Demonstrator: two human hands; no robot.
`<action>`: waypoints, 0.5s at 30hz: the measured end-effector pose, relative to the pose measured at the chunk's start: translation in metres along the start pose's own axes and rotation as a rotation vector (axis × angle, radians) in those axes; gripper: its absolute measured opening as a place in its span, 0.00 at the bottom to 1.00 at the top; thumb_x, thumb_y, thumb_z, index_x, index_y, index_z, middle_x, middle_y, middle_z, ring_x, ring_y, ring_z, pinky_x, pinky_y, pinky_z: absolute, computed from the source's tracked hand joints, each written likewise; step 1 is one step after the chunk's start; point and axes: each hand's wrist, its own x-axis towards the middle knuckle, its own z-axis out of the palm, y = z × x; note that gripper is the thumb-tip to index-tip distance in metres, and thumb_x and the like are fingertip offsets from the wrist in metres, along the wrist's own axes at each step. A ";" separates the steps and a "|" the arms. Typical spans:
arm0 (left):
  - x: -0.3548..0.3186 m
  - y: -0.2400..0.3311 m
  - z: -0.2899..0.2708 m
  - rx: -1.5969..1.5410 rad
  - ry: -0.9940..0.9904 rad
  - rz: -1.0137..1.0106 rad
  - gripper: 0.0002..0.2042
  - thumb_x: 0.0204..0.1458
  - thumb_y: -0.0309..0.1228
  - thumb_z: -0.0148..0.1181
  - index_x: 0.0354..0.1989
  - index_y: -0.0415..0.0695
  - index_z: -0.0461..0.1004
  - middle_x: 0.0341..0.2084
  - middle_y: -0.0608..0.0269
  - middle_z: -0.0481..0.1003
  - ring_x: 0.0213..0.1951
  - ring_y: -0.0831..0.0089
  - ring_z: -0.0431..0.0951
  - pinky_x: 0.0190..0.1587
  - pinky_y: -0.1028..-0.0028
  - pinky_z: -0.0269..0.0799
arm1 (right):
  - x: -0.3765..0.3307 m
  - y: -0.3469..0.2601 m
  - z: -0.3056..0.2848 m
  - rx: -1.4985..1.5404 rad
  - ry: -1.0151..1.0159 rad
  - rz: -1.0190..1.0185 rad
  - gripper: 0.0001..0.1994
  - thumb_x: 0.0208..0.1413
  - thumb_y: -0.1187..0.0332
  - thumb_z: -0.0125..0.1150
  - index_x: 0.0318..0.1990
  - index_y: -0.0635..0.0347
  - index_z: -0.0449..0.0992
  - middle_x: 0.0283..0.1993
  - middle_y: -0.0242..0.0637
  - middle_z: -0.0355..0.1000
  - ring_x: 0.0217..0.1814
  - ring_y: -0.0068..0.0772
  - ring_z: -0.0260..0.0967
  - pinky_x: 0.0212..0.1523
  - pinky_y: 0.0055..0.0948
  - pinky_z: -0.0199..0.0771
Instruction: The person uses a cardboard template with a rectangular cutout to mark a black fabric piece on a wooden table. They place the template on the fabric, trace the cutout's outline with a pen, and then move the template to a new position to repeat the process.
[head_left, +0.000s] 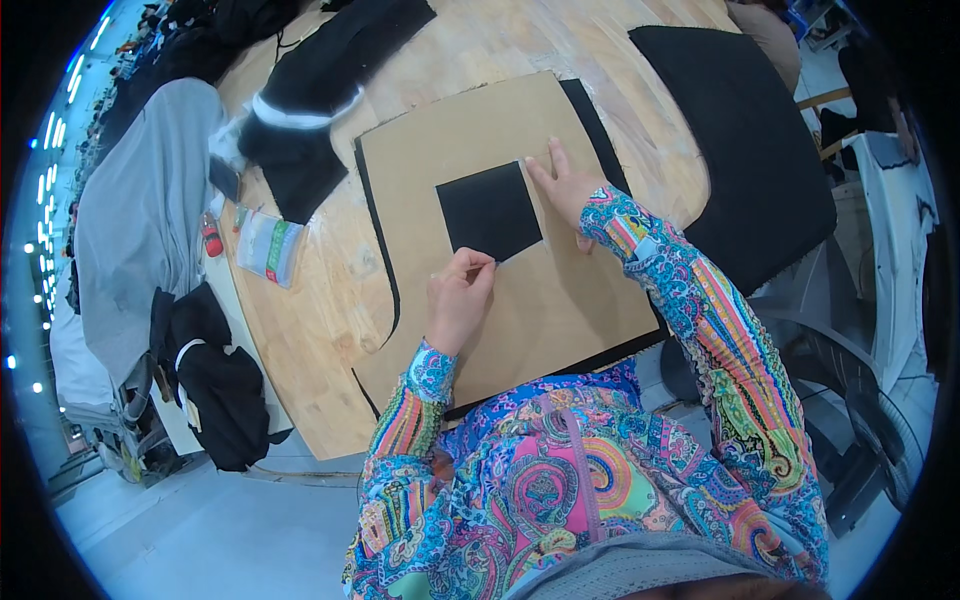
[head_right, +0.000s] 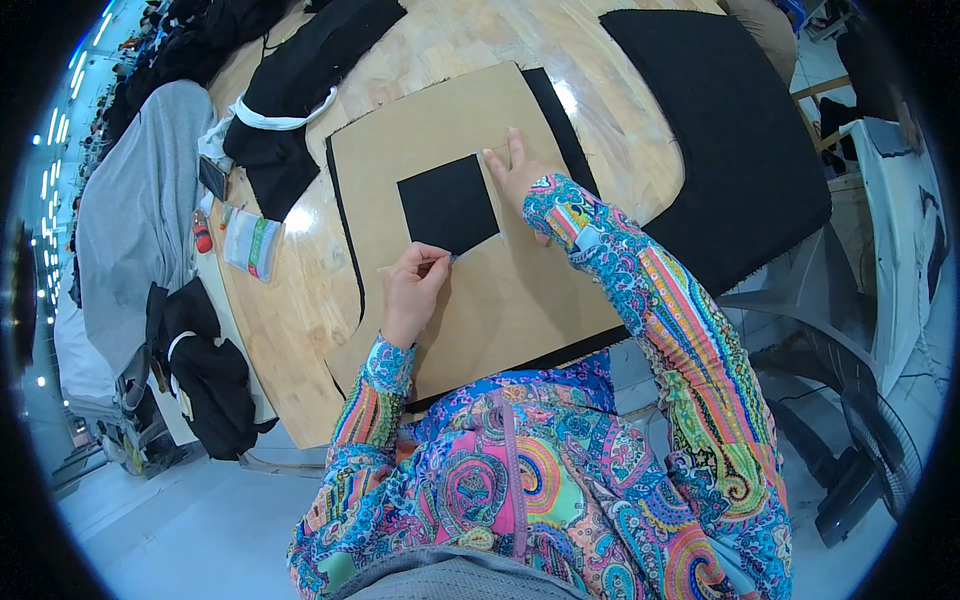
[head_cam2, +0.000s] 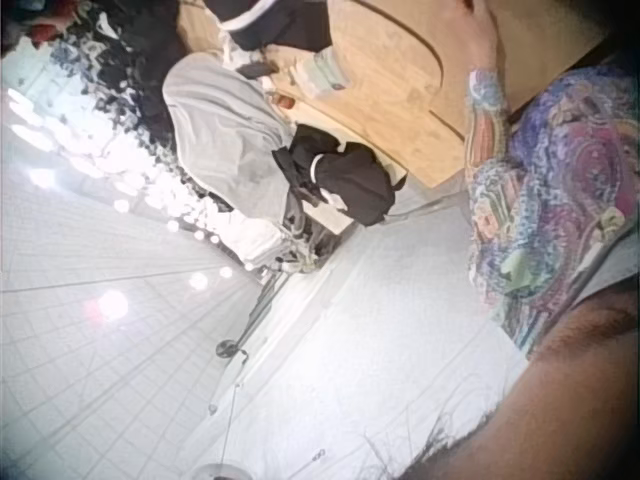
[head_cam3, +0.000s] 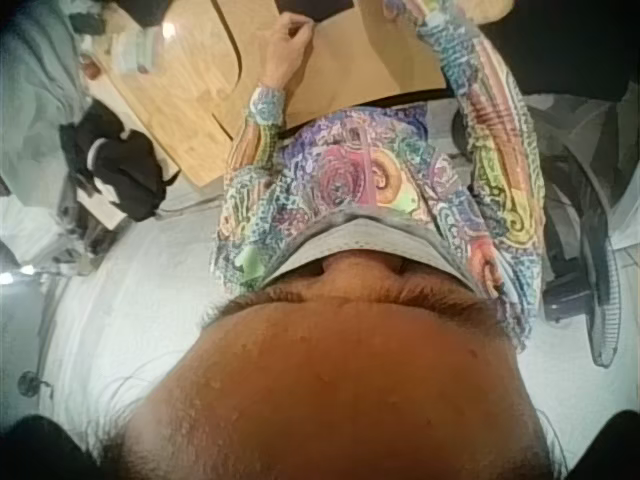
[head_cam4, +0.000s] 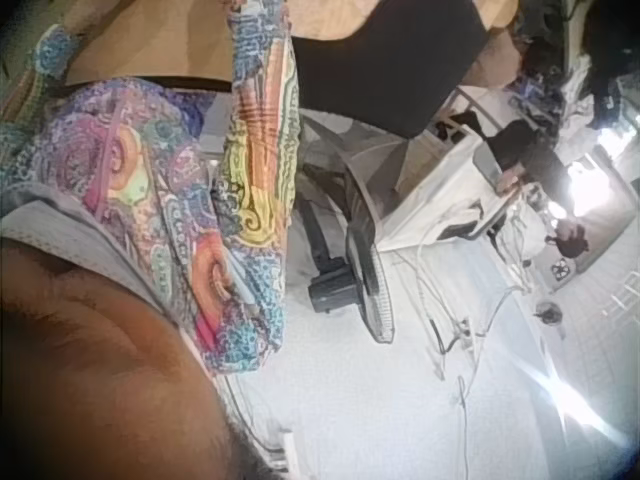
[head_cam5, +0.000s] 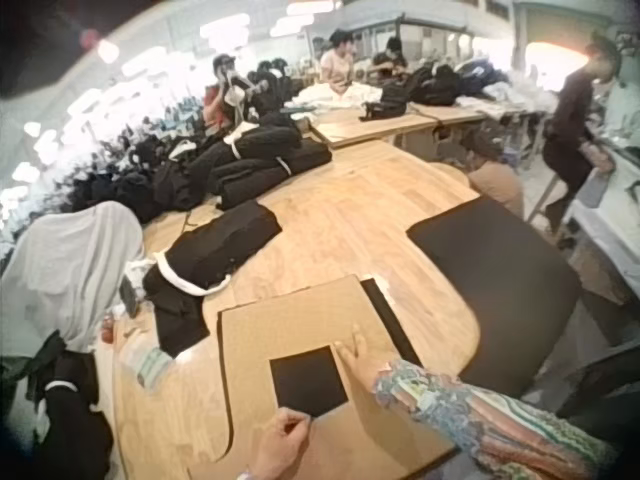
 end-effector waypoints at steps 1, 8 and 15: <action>0.000 0.001 -0.001 0.014 0.003 -0.008 0.04 0.52 0.26 0.58 0.32 0.38 0.75 0.24 0.66 0.76 0.29 0.82 0.75 0.33 0.80 0.71 | -0.001 -0.001 -0.002 0.002 -0.006 0.002 0.70 0.14 0.83 0.78 0.70 0.46 0.34 0.71 0.59 0.20 0.57 0.50 0.66 0.53 0.36 0.72; 0.002 -0.019 -0.017 -0.012 0.122 -0.023 0.05 0.51 0.28 0.58 0.32 0.39 0.75 0.21 0.59 0.78 0.25 0.73 0.78 0.30 0.75 0.72 | -0.001 0.000 -0.001 0.017 0.001 -0.008 0.71 0.13 0.84 0.77 0.70 0.46 0.36 0.71 0.58 0.21 0.58 0.52 0.66 0.53 0.36 0.72; 0.001 -0.023 -0.035 0.061 0.147 -0.071 0.05 0.52 0.27 0.58 0.32 0.37 0.75 0.23 0.64 0.77 0.27 0.82 0.75 0.31 0.80 0.70 | -0.003 -0.002 -0.002 0.006 0.010 0.002 0.71 0.12 0.84 0.78 0.70 0.45 0.36 0.72 0.57 0.21 0.57 0.53 0.66 0.52 0.37 0.74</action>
